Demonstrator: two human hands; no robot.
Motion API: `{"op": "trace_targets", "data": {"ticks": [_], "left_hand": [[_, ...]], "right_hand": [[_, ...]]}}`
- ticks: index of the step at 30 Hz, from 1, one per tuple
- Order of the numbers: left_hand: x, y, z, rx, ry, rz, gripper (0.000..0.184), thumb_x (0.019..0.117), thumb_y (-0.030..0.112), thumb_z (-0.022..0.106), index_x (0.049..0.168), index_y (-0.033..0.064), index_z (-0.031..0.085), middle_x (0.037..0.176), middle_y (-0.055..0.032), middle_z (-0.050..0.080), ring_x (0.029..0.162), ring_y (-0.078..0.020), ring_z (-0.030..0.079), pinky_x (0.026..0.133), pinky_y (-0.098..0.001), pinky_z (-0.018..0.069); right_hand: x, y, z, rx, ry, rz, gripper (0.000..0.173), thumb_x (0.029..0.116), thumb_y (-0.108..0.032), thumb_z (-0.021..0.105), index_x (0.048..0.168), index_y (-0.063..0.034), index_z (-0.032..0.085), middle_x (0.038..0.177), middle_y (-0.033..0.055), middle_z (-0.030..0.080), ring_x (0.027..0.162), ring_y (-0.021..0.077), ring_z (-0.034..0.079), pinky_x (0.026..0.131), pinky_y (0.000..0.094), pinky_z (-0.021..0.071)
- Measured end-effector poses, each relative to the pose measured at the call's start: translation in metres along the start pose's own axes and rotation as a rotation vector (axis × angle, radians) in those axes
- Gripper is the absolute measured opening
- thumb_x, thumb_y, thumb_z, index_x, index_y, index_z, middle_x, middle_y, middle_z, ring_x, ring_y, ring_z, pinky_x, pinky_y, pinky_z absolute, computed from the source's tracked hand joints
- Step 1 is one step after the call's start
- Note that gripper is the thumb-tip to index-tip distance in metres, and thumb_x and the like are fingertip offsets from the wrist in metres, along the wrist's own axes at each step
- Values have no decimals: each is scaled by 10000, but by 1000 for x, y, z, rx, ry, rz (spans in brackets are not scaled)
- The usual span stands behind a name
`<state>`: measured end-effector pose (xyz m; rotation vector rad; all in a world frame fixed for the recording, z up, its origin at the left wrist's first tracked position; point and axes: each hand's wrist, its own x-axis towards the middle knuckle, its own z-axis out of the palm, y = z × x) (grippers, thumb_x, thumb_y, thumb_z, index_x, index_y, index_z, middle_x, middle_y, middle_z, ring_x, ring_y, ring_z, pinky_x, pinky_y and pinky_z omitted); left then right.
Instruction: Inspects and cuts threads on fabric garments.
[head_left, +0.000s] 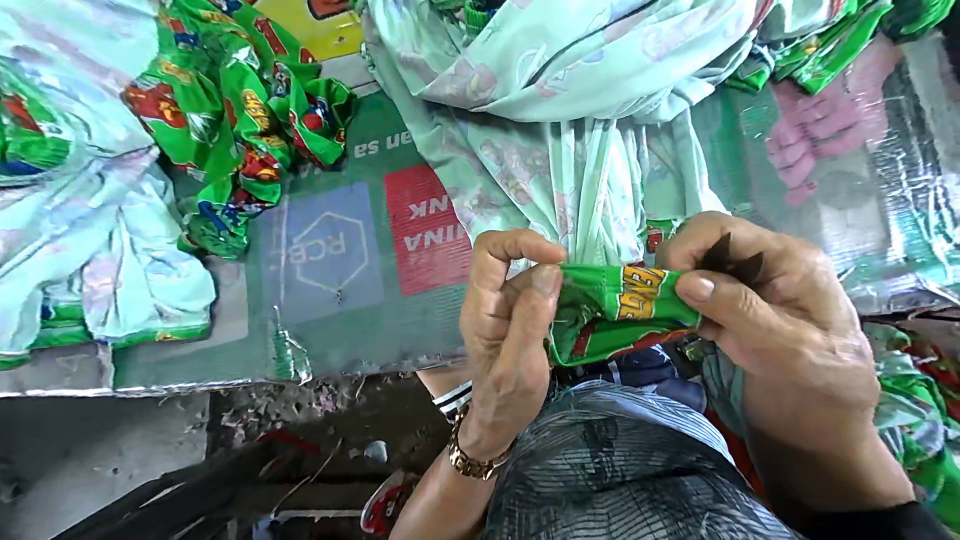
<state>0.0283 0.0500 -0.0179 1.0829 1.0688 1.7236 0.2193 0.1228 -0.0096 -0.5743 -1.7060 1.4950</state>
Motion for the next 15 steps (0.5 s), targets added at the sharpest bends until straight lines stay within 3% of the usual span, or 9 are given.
{"op": "trace_targets", "data": {"ticks": [4,6,8,10,13,15], "left_hand": [[1,0,-2,51,6,16,225,1085,160,430,1159,207,637,953,101,594,761,27,579,681,-150,530],[2,1,-2,76,3,3,241,1090,181,425,1197,199,640,925,101,593,736,30,571,665,-147,524],[3,2,0,111,2,-12,279,1090,174,408,1270,175,622,950,79,600,722,16,564,636,-153,512],[4,4,1,155,-24,-22,342,1097,156,382,1380,152,574,1122,50,636,821,-1,613,687,-169,539],[6,5,5,207,-41,-6,419,1084,108,371,1478,100,514,1209,-8,630,845,-28,625,692,-191,548],[7,6,5,263,-85,16,457,1090,105,361,1537,71,451,1414,-31,554,999,-34,622,805,-204,549]], "right_hand": [[0,1,0,13,38,7,123,1046,-198,552,999,-142,652,778,-94,566,573,-50,496,472,96,430],[0,0,3,-50,72,-4,94,1026,-159,564,999,-140,652,795,-90,582,589,-43,514,482,104,451],[0,-1,9,-236,138,-79,67,993,-152,613,1048,-137,648,912,-91,631,682,-50,559,559,99,486],[-1,2,13,-449,168,-261,194,963,-225,705,1107,-107,649,1068,-46,597,834,-38,555,672,95,472],[-2,5,25,-748,154,-470,277,934,-317,764,1099,-123,654,1064,22,554,921,45,561,761,145,463],[2,5,31,-917,132,-521,145,969,-219,710,1046,-100,678,947,73,600,827,135,596,665,227,465]]}}
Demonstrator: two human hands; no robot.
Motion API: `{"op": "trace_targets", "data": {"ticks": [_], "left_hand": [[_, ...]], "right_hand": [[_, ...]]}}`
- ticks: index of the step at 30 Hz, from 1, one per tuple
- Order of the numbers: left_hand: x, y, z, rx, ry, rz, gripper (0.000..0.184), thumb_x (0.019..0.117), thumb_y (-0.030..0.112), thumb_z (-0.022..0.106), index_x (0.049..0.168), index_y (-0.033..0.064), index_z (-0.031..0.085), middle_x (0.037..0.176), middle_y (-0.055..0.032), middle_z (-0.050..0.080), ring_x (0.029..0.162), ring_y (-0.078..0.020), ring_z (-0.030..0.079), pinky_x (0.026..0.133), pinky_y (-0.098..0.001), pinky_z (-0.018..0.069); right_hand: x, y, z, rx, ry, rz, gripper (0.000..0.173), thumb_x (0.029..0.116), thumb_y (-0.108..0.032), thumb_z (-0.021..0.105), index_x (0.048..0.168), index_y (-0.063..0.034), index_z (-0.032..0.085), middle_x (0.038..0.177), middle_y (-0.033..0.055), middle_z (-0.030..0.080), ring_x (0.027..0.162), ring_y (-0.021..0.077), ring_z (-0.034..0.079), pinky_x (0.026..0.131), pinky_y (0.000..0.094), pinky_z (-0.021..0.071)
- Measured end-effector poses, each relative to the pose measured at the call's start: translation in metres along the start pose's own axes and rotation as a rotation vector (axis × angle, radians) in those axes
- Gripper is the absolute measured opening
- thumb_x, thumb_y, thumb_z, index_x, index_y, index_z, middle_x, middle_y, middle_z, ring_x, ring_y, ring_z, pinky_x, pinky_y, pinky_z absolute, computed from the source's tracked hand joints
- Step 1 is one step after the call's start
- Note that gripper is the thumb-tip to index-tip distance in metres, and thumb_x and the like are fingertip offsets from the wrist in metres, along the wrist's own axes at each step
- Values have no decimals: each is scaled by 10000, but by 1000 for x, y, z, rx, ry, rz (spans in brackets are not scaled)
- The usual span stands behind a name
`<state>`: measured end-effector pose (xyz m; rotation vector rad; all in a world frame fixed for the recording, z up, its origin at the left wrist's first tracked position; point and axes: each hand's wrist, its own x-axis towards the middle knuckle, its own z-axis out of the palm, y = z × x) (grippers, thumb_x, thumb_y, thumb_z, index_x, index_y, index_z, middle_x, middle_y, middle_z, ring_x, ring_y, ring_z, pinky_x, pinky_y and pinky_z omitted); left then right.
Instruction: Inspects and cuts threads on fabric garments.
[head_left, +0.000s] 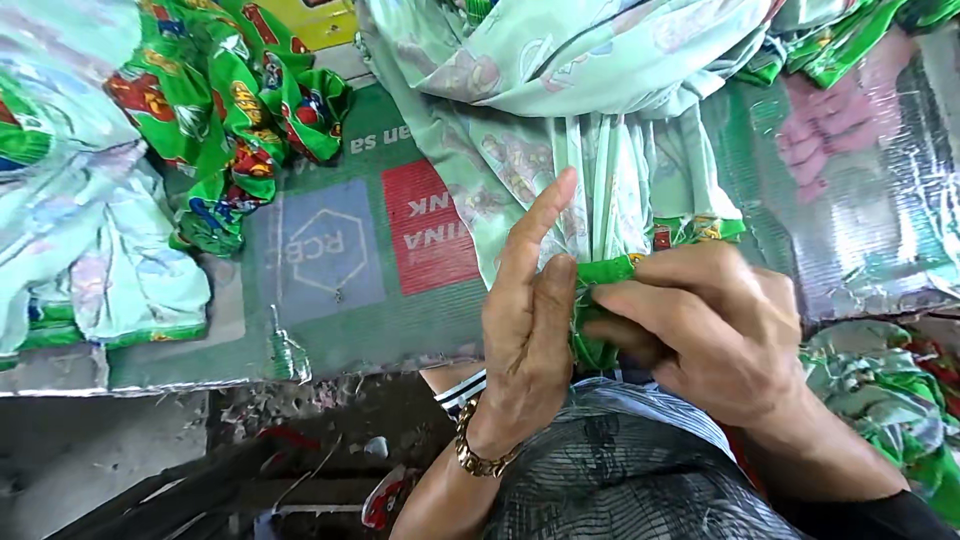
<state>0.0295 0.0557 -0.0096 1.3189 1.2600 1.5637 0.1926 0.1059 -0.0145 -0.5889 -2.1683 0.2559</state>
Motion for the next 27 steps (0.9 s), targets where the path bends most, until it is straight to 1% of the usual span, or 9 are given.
{"op": "trace_targets", "data": {"ticks": [3,6,9,11,14,17,22,25,27], "left_hand": [[1,1,-1,40,-31,16,483,1093,101,351,1572,58,394,1535,-46,478,1075,-25,603,874,-201,525],[0,0,0,44,-14,35,476,1098,104,342,1567,45,400,1583,-58,435,1112,-26,600,914,-205,516],[0,1,-1,18,-46,18,493,1108,136,335,1593,47,350,1591,-62,421,1119,-31,600,931,-215,518],[1,1,-1,-38,-41,-39,508,1125,253,315,1605,89,339,1348,-40,587,854,-32,608,716,-208,543],[0,0,-2,-128,-66,-87,548,1126,359,270,1632,147,269,940,-46,690,701,-102,655,608,-272,584],[-2,1,-2,-152,-75,-73,542,1133,335,239,1635,130,245,983,-54,710,744,-90,681,684,-258,598],[-3,0,-1,-186,-127,-66,606,1116,454,219,1637,145,231,1014,-68,745,769,-113,718,672,-263,607],[-3,1,-1,-178,-137,-79,640,1091,493,344,1636,177,232,1000,-59,749,777,-125,719,666,-278,607],[-4,3,0,-186,-152,-68,696,1049,299,571,1633,176,215,1029,-47,742,782,-112,721,646,-248,613]], "right_hand": [[6,0,-3,195,46,66,27,973,-71,658,963,-56,677,885,56,646,778,80,624,652,187,505],[7,-2,-15,456,99,144,99,1027,-178,623,969,-103,593,883,-41,611,803,-16,606,693,137,524],[10,-9,-13,247,-14,94,224,967,-279,722,1000,-73,640,867,10,615,729,33,577,617,157,479],[13,-17,0,-9,-95,92,243,930,-187,721,1139,-63,699,905,94,646,659,173,601,492,283,429],[15,-15,10,18,-45,133,89,946,-88,686,1012,-58,737,876,78,671,676,140,623,526,264,457],[13,-8,2,428,21,229,53,945,-72,709,954,-20,703,881,5,693,760,-8,636,661,132,539],[1,-15,-41,950,152,293,45,987,-198,680,1018,-167,669,839,-91,657,636,-9,590,539,144,514],[-15,-17,-59,1172,115,236,102,980,-225,704,940,-133,684,765,-49,677,629,27,625,559,168,524],[-23,-14,-61,1155,-134,149,187,1018,-240,653,920,-85,688,784,-40,673,714,-2,628,642,146,518]]}}
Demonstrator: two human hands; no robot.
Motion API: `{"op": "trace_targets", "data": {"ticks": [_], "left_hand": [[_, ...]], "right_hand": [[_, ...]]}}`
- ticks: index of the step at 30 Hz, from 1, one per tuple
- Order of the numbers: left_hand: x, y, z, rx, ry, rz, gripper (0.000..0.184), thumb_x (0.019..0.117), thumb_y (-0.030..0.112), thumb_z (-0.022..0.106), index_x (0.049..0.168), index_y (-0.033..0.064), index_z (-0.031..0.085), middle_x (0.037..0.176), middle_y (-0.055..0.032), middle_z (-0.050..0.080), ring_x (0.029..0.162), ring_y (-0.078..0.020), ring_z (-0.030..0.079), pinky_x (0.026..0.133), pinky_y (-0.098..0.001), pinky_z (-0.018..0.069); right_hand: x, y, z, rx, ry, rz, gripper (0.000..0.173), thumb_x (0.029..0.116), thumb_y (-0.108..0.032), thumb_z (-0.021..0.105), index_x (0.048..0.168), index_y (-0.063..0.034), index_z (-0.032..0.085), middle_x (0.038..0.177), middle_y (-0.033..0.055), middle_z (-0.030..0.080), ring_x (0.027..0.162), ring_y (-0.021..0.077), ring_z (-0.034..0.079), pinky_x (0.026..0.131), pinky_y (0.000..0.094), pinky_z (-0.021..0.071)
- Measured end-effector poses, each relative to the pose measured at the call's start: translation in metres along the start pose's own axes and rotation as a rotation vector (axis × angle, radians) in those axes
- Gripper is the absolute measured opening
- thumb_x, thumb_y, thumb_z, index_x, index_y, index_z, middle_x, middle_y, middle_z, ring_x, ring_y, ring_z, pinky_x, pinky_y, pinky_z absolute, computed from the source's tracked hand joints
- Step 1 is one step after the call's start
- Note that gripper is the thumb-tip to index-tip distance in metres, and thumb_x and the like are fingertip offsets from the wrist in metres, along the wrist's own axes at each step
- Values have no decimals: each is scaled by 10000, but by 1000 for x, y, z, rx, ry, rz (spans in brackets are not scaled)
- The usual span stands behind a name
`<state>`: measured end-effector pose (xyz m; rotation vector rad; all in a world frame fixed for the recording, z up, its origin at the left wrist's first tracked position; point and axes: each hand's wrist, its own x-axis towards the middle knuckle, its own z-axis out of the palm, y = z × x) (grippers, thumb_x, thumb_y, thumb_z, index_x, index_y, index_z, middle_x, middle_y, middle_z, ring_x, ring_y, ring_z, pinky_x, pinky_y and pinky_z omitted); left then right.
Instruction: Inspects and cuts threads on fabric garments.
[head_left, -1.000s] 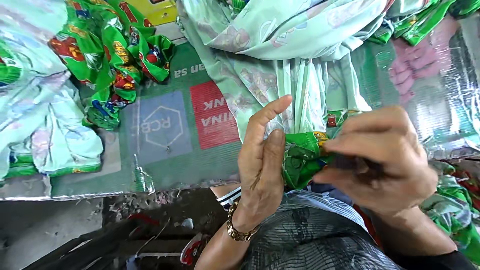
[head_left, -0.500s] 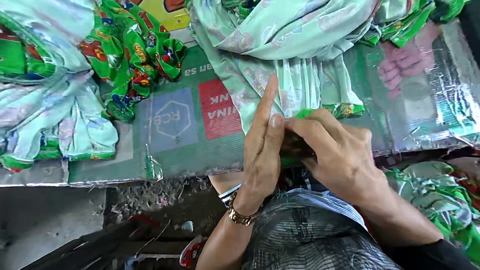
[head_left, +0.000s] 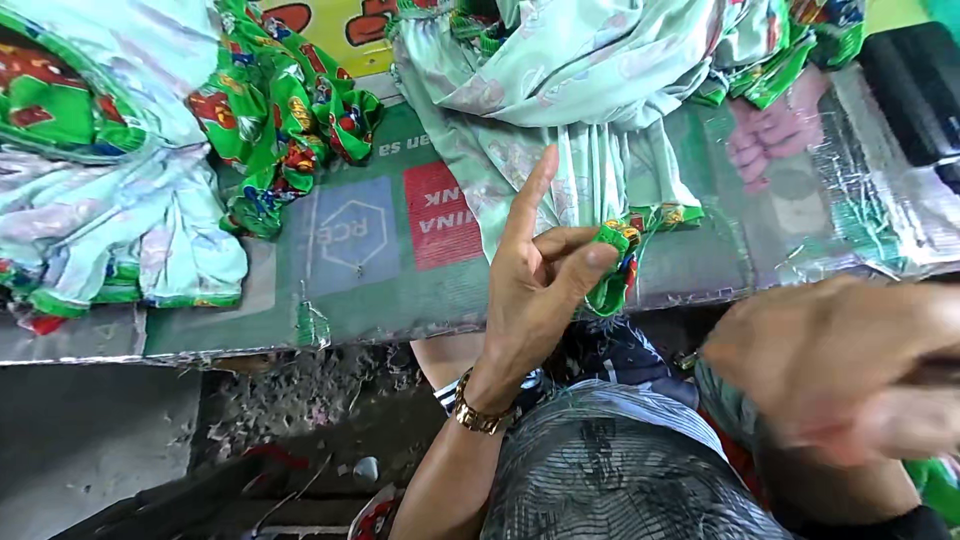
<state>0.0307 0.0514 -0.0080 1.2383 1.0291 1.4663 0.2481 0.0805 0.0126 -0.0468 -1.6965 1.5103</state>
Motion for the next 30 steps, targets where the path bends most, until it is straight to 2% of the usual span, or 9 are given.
{"op": "trace_targets", "data": {"ticks": [3,6,8,9,11,13,17,26,30], "left_hand": [[2,1,1,-11,-11,-14,764,974,-20,608,1617,205,263,1027,-47,725,744,-103,696,618,-216,588],[2,0,-5,-128,-9,-12,630,1012,0,536,1580,182,332,986,-57,696,745,-107,681,645,-236,591],[1,0,-9,-171,-14,12,543,1022,9,493,1535,152,387,961,-51,668,755,-99,661,664,-240,581],[1,-1,-10,-181,-13,20,510,1015,21,479,1506,144,419,932,-40,655,734,-90,641,640,-228,561],[2,-2,-13,-213,-13,25,459,1017,48,465,1468,136,458,895,-25,638,714,-82,627,626,-223,551],[2,-3,-16,-304,-14,19,421,1032,65,482,1447,136,476,894,-19,635,733,-80,637,665,-235,572],[3,-6,-18,-462,-1,11,342,1040,123,551,1381,151,540,870,1,629,742,-82,649,686,-253,593],[6,-5,-17,-408,-33,-6,268,1061,181,530,1319,132,580,837,25,594,716,-57,613,657,-219,564],[3,-5,-12,-178,-70,36,454,951,331,727,1319,124,563,825,53,597,686,-25,587,611,-183,538]], "right_hand": [[-1,11,7,-494,-125,89,261,1045,-293,616,956,-63,701,808,-14,655,728,-20,593,651,129,487],[12,20,6,-734,225,142,281,986,-340,686,1121,-96,711,877,-78,600,679,-70,504,579,84,437],[25,27,-1,-756,260,206,429,958,-381,709,1263,-80,680,976,-55,581,654,-57,473,531,90,405],[31,32,-2,-732,230,239,449,938,-359,734,1286,-81,674,1030,-33,584,689,-32,498,552,110,427],[37,40,-1,-562,158,259,260,913,-244,758,1113,-88,696,1033,-18,608,776,4,573,614,127,501],[39,46,-1,-153,135,276,82,932,-147,714,974,-106,656,927,-22,623,647,-3,530,507,126,448],[36,58,-6,464,208,369,95,1007,-194,658,968,-109,678,782,-3,628,520,-3,499,430,130,421],[36,61,-8,539,247,368,169,1049,-183,581,991,-68,691,781,11,633,514,-1,496,429,128,415],[36,61,-6,491,250,347,149,1038,-170,593,968,-82,691,738,-18,601,513,-6,491,433,128,418]]}}
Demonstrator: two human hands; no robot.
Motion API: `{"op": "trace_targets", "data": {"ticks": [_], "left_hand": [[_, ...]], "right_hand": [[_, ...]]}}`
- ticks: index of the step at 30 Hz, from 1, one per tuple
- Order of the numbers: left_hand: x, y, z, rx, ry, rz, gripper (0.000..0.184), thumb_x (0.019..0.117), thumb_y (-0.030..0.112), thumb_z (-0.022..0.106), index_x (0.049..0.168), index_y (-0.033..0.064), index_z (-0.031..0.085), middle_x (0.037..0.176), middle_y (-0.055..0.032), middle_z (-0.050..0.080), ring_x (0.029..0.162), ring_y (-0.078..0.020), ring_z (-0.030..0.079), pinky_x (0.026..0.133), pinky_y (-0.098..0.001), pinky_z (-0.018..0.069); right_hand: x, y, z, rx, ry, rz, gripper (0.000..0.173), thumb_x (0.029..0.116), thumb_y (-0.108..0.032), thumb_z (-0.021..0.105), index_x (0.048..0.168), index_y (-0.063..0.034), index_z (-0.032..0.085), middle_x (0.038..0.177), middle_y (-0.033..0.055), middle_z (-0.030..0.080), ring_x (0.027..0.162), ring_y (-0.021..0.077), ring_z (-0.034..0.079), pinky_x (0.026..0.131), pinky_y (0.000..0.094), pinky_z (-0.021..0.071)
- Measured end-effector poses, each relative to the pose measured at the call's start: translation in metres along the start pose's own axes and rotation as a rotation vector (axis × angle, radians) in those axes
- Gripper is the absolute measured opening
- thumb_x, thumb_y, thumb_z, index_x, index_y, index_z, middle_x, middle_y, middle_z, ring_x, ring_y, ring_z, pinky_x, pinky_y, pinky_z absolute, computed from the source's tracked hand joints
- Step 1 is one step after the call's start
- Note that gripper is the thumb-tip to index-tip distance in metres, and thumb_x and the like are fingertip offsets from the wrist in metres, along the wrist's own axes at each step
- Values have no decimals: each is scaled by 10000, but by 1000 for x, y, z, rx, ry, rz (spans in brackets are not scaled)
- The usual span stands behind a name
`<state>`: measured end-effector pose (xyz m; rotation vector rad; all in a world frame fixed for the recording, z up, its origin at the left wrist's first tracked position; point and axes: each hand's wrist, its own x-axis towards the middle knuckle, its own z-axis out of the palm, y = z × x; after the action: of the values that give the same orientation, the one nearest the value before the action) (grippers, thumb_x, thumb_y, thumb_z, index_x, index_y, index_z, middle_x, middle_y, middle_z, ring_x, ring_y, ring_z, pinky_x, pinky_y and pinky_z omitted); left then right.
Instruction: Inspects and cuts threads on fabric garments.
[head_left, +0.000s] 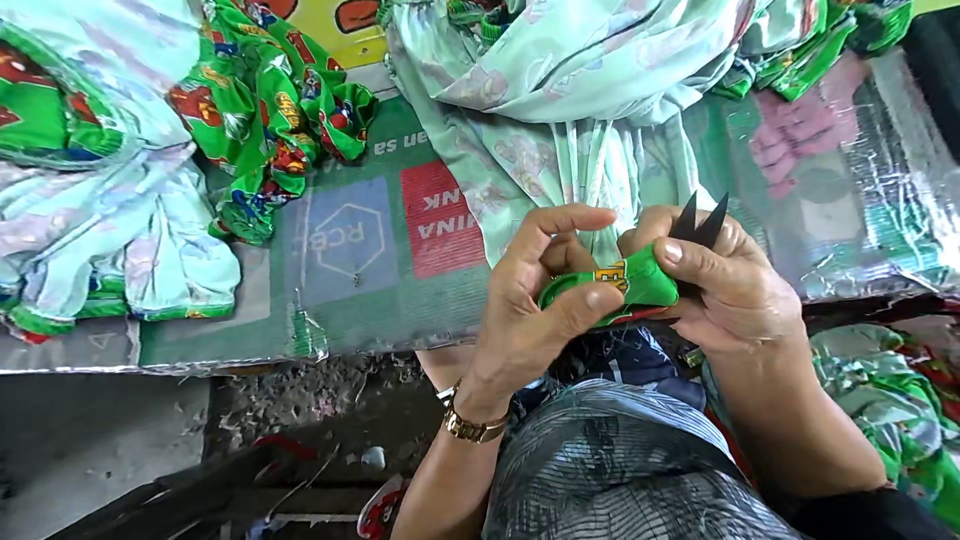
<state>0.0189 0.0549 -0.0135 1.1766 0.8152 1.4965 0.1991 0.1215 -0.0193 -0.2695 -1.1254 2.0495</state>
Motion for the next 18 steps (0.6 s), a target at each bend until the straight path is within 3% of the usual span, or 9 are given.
{"op": "trace_targets", "data": {"ticks": [2,3,5,7,11,14,16,17,18], "left_hand": [[-4,-2,9,267,77,136,513,905,343,774,1299,92,562,923,66,599,802,-3,595,703,-165,540],[-7,-4,13,439,116,229,554,880,351,799,1308,90,564,1042,59,592,939,-5,591,816,-171,536],[-11,-8,19,701,165,370,537,872,353,812,1311,126,601,1252,6,569,1190,-102,540,1002,-277,483],[-13,-7,24,874,231,434,384,908,354,776,1226,166,673,1214,7,582,1167,-122,523,984,-320,419],[-11,-2,26,991,245,469,131,938,210,749,1042,130,753,1022,12,688,1009,-97,593,928,-370,399],[-13,-1,27,1061,253,482,140,946,188,740,1070,124,737,1078,-10,698,1037,-114,613,941,-400,409],[-18,2,28,1237,255,522,232,965,226,720,1185,167,673,1276,-32,642,1166,-143,588,992,-434,396],[-20,4,29,1302,240,534,250,969,227,713,1209,182,659,1306,-34,618,1194,-146,564,1024,-445,361],[-21,4,29,1323,224,547,229,968,214,709,1190,176,667,1248,-33,634,1153,-143,569,1024,-441,351]], "right_hand": [[0,0,1,6,-5,-6,136,1035,-166,601,969,-81,684,729,-31,596,504,-23,477,433,114,415],[0,-1,2,12,-6,-7,127,1032,-162,605,969,-81,680,718,-37,590,500,-29,474,434,109,414],[0,-1,2,10,2,-14,111,1023,-156,618,970,-80,681,711,-33,604,503,-28,496,441,112,431],[-1,1,2,-3,-2,-24,89,1017,-143,628,977,-83,680,734,-30,619,523,-25,513,455,117,443],[-1,3,3,-77,-12,-46,86,1021,-135,623,977,-75,667,692,-43,577,491,-36,466,427,109,406],[-4,5,3,-143,10,-66,133,1048,-144,577,1007,-70,680,698,-33,579,480,-30,443,416,112,383],[-5,6,3,-188,9,-101,135,1049,-152,583,1000,-71,680,708,-33,587,494,-25,460,428,117,397],[-5,8,4,-219,13,-122,124,1043,-152,592,997,-76,679,720,-39,590,505,-28,465,438,118,404],[-6,9,4,-247,22,-143,111,1034,-147,602,1004,-81,687,741,-44,602,515,-33,475,444,114,417]]}}
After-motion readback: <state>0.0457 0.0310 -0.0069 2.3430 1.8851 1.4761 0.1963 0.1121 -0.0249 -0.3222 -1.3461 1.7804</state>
